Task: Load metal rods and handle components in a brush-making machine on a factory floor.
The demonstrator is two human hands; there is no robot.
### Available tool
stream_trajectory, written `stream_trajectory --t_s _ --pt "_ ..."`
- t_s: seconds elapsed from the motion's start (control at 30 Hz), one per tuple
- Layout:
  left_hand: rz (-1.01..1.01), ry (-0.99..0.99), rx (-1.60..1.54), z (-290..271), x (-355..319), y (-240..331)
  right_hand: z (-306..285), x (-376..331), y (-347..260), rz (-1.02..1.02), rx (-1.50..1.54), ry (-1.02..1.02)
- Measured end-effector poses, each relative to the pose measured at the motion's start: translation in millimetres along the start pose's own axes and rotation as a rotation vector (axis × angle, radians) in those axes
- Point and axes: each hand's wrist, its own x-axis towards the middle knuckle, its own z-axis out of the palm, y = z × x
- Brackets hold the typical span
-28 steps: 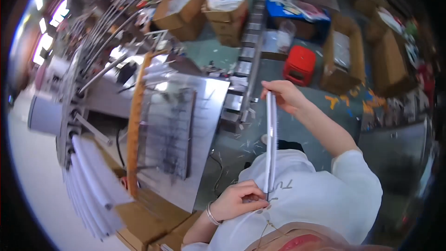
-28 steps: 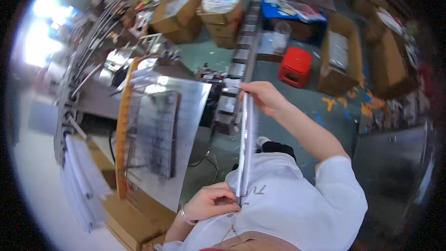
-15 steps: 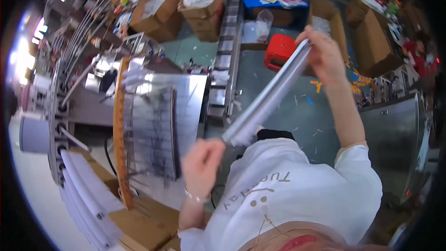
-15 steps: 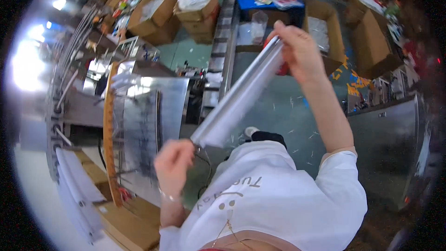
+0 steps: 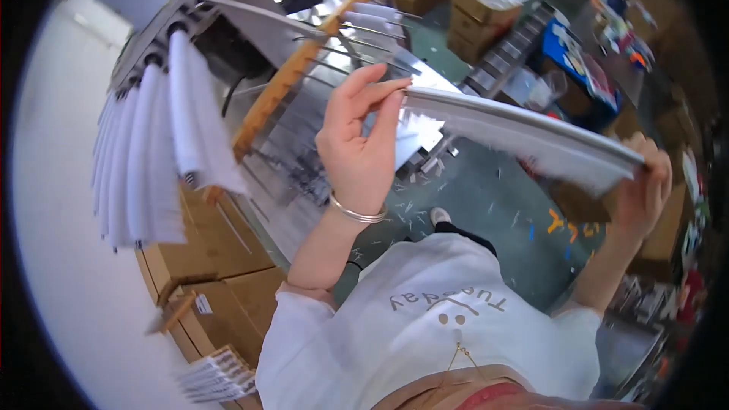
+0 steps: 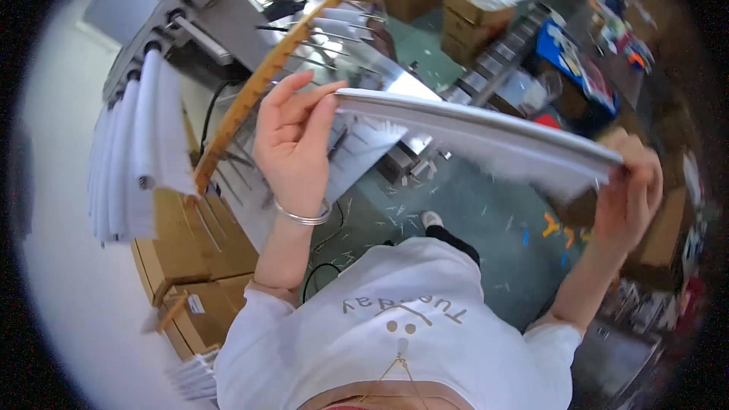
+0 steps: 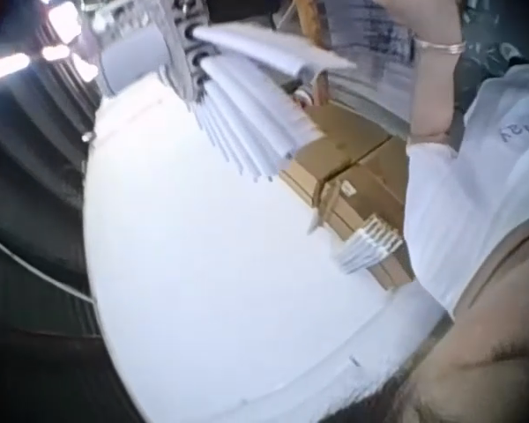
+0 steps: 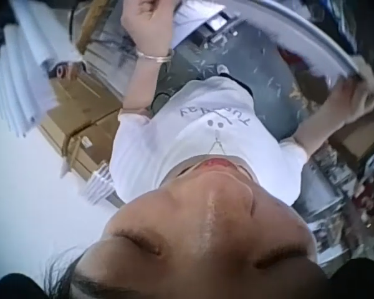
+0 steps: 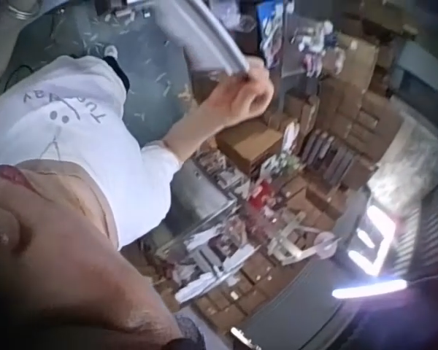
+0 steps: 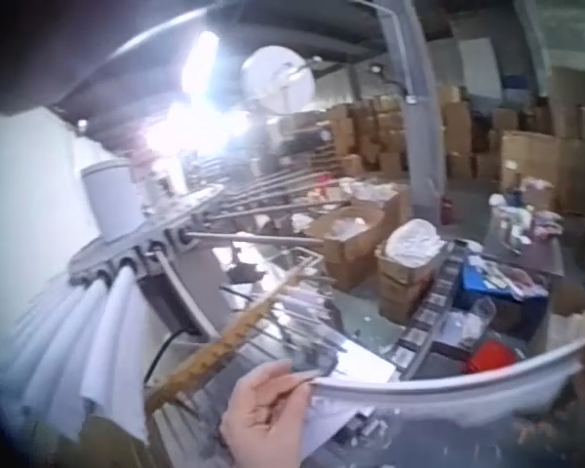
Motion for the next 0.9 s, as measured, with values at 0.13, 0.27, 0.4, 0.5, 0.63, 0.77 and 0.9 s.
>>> stream_trajectory --t_s 0.13,0.27,0.4,0.5,0.63,0.77,0.9 --pt "-0.028 0.067 -0.140 -6.1 4.5 11.2 11.1 3.1 -17.2 -0.144 -0.124 -0.222" --pt "0.244 0.080 -0.047 -3.7 6.7 27.3 15.1 9.7 -39.3 -0.331 -0.200 -0.195" --pt "0.334 -0.017 0.030 -13.5 11.9 33.4 22.3 14.6 -48.8 -0.568 -0.319 -0.211" --pt "0.436 -0.005 -0.107 -12.3 9.6 29.4 31.3 12.4 -55.2 -0.623 -0.346 -0.294" --pt "0.481 -0.009 -0.118 -15.5 12.6 38.4 37.7 8.1 -63.8 -0.707 -0.431 -0.277" --pt "0.471 0.003 0.009 -21.0 16.1 42.9 37.7 4.7 -74.6 -0.771 -0.525 -0.334" --pt "0.563 0.018 0.017 -23.2 15.6 40.3 40.6 -4.3 -86.1 -0.754 -0.543 -0.379"
